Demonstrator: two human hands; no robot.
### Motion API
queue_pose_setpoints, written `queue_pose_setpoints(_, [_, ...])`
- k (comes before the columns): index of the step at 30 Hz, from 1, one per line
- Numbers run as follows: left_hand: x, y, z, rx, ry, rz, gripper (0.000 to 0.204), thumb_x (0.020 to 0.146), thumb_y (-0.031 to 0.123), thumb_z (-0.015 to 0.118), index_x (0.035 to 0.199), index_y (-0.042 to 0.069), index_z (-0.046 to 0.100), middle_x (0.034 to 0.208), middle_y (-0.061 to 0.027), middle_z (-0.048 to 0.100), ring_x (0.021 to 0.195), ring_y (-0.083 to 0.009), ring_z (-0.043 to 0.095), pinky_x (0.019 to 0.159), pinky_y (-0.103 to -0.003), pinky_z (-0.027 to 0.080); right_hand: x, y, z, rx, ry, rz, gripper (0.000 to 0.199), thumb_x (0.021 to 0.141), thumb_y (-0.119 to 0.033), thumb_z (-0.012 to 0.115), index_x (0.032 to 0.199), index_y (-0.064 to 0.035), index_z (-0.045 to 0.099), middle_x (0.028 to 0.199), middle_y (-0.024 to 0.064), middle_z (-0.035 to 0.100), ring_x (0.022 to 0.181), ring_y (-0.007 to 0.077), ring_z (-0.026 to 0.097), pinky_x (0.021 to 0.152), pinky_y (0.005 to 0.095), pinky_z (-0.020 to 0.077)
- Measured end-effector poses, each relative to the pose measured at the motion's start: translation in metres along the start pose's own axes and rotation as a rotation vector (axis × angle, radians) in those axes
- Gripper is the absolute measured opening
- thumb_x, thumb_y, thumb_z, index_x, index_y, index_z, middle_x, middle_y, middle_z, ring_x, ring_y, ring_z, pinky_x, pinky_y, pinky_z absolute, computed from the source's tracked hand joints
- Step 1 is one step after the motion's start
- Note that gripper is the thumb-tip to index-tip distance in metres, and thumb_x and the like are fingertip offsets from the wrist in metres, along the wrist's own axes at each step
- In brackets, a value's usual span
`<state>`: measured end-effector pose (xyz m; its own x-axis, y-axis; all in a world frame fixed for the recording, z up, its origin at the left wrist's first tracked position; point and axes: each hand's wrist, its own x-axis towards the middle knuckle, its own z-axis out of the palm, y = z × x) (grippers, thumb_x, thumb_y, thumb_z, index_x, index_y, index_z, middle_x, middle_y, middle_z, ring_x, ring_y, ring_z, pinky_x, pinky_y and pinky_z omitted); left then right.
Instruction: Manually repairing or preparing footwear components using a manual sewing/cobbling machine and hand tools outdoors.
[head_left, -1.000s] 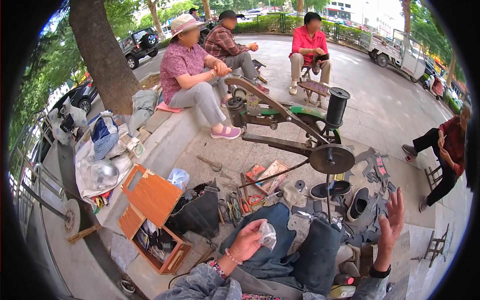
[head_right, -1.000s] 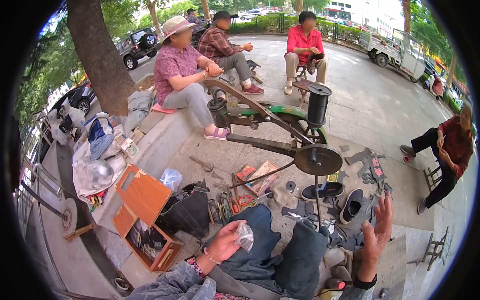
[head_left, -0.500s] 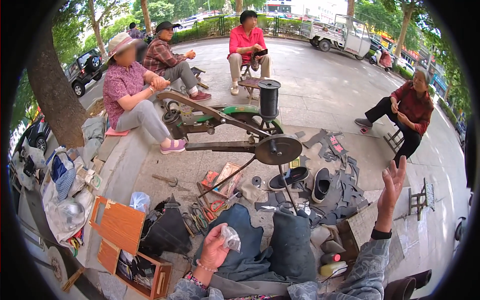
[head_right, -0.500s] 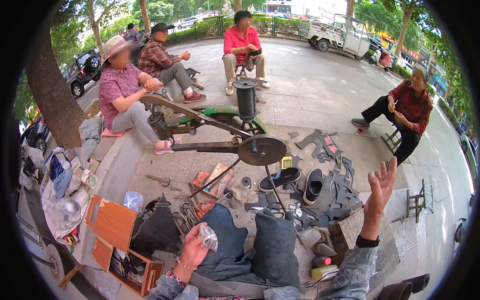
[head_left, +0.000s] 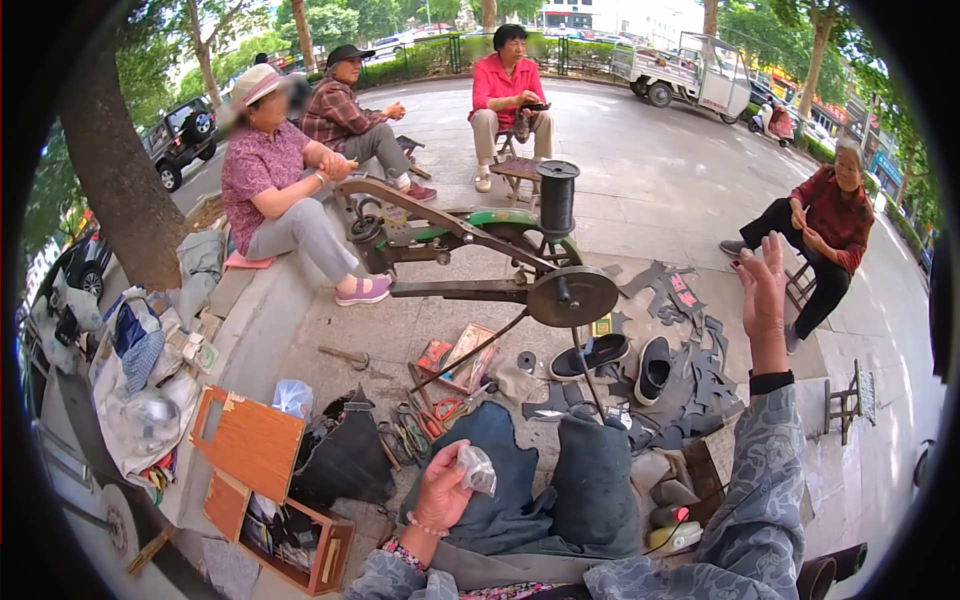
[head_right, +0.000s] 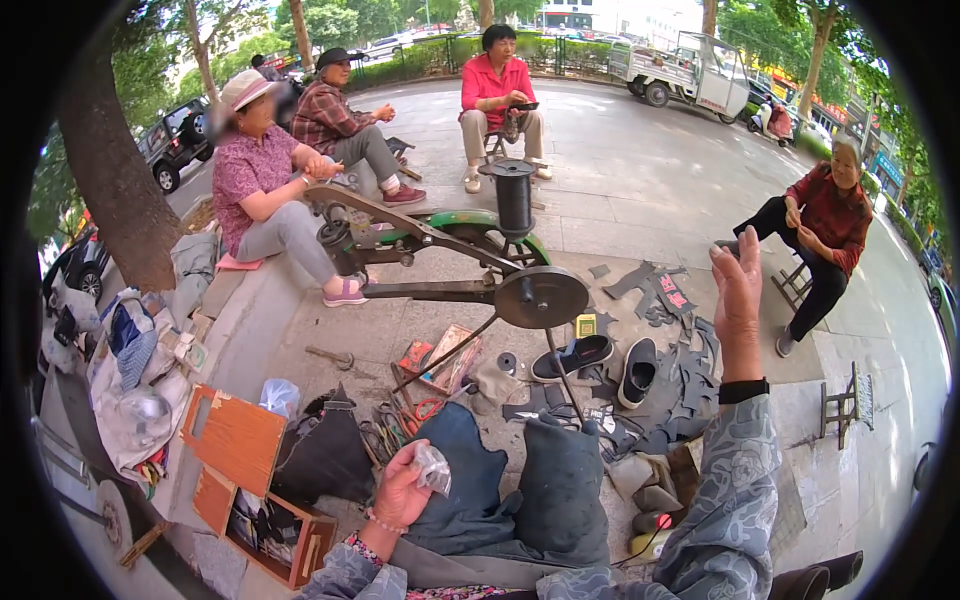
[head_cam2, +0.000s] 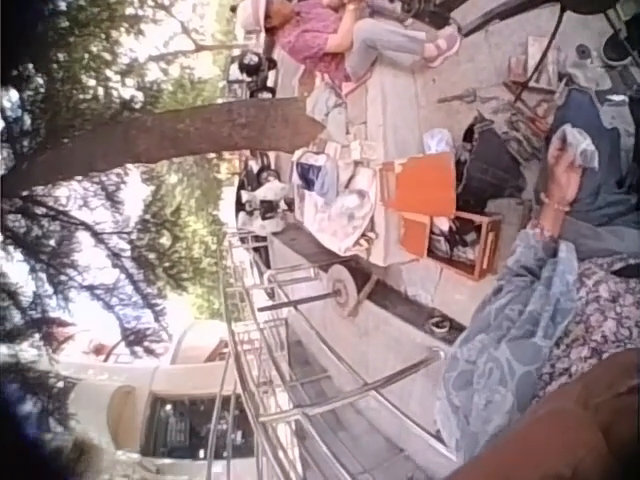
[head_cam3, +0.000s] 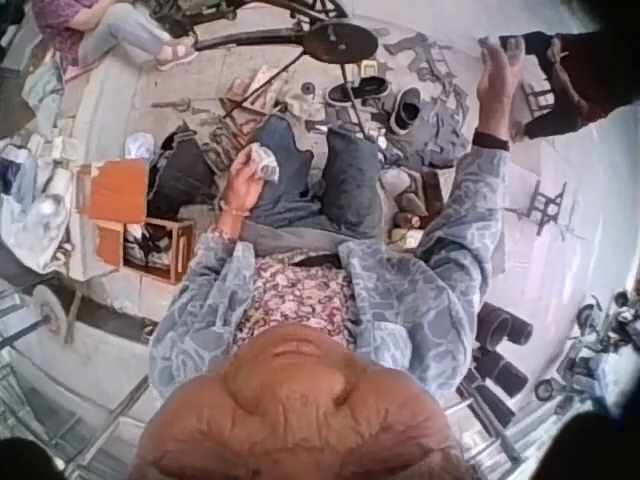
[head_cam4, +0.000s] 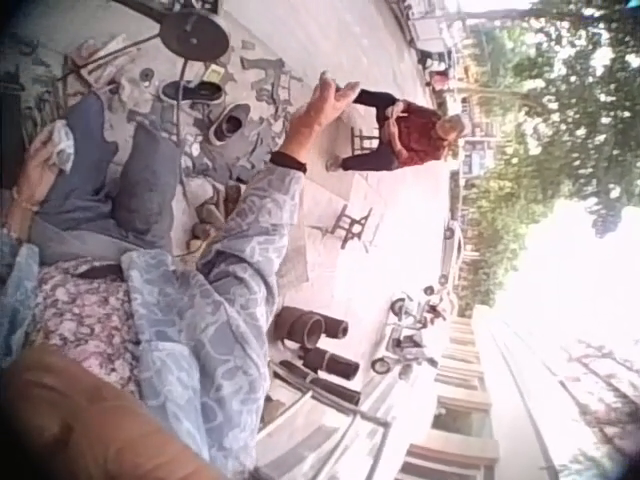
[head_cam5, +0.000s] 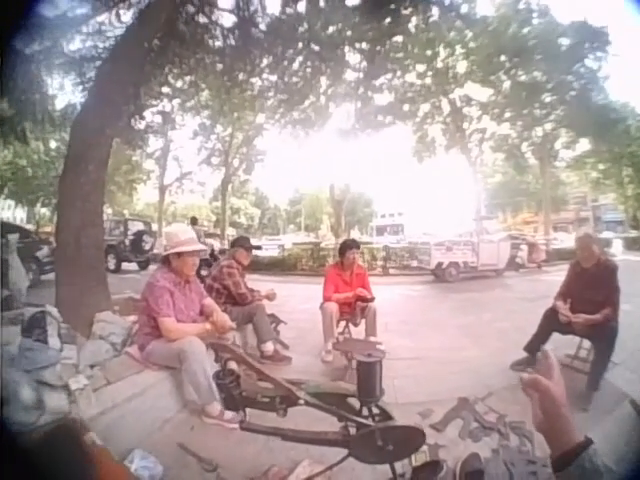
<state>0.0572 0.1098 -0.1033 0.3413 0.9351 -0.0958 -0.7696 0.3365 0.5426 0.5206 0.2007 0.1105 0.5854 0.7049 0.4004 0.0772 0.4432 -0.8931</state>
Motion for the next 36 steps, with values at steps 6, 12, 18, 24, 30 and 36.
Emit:
queue_pose_setpoints(6, [-0.003, -0.002, -0.006, -0.012, -0.024, -0.008, 0.042, 0.087, 0.005, 0.058, 0.127, -0.001, 0.046, 0.115, -0.0111, 0.058, 0.106, -0.0219, 0.058, 0.093, -0.038, 0.046, 0.008, -0.003, 0.093, 0.013, -0.19, 0.066, 0.073, 0.082, -0.017, 0.054, 0.147, -0.0103, 0.02, 0.152, 0.0133, 0.019, 0.132, 0.0273, 0.032, 0.109, 0.0417, 0.0218])
queue_pose_setpoints(12, [0.0, -0.001, -0.004, -0.005, -0.046, -0.01, 0.04, 0.088, 0.005, 0.057, 0.127, 0.0, 0.046, 0.115, -0.0104, 0.057, 0.107, -0.0207, 0.057, 0.093, -0.036, 0.045, -0.018, -0.039, 0.191, 0.233, -0.614, 0.04, 0.078, 0.078, -0.019, 0.061, 0.143, 0.0001, 0.023, 0.147, 0.0194, 0.025, 0.133, 0.0297, 0.031, 0.109, 0.0392, 0.0243])
queue_pose_setpoints(18, [-0.004, 0.003, -0.008, -0.012, 0.004, 0.007, 0.041, 0.088, 0.004, 0.058, 0.127, 0.001, 0.047, 0.115, -0.01, 0.058, 0.107, -0.021, 0.057, 0.093, -0.037, 0.045, -0.063, -0.08, 0.224, 0.229, -1.204, 0.08, 0.083, 0.071, -0.016, 0.067, 0.143, -0.0034, 0.027, 0.142, 0.0165, 0.037, 0.129, 0.031, 0.039, 0.105, 0.04, 0.0317])
queue_pose_setpoints(24, [-0.002, 0.0, -0.005, -0.006, 0.001, -0.025, 0.045, 0.085, 0.006, 0.061, 0.127, 0.0, 0.047, 0.114, -0.01, 0.058, 0.106, -0.022, 0.056, 0.093, -0.039, 0.045, -0.016, -0.081, 0.137, 0.003, -0.733, -0.108, 0.088, 0.069, -0.027, 0.067, 0.145, -0.008, 0.026, 0.148, 0.017, 0.028, 0.131, 0.0346, 0.035, 0.107, 0.0444, 0.0278])
queue_pose_setpoints(30, [0.001, 0.003, 0.002, 0.037, 0.039, -0.005, 0.044, 0.083, 0.006, 0.061, 0.125, 0.0, 0.048, 0.107, -0.0095, 0.06, 0.097, -0.0226, 0.06, 0.087, -0.039, 0.05, 0.02, -0.065, 0.036, -0.102, -0.364, -0.031, 0.079, 0.077, -0.015, 0.062, 0.145, -0.0064, 0.025, 0.148, 0.0157, 0.026, 0.131, 0.0323, 0.035, 0.107, 0.0406, 0.028])
queue_pose_setpoints(36, [0.0, 0.003, 0.003, 0.098, 0.073, 0.039, 0.048, 0.081, 0.007, 0.06, 0.126, -0.001, 0.046, 0.107, -0.009, 0.06, 0.095, -0.021, 0.061, 0.086, -0.038, 0.051, 0.041, -0.043, -0.056, -0.284, 0.035, 0.027, 0.092, 0.068, -0.015, 0.072, 0.144, -0.0011, 0.023, 0.149, 0.0182, 0.025, 0.13, 0.0298, 0.037, 0.104, 0.0405, 0.0312])
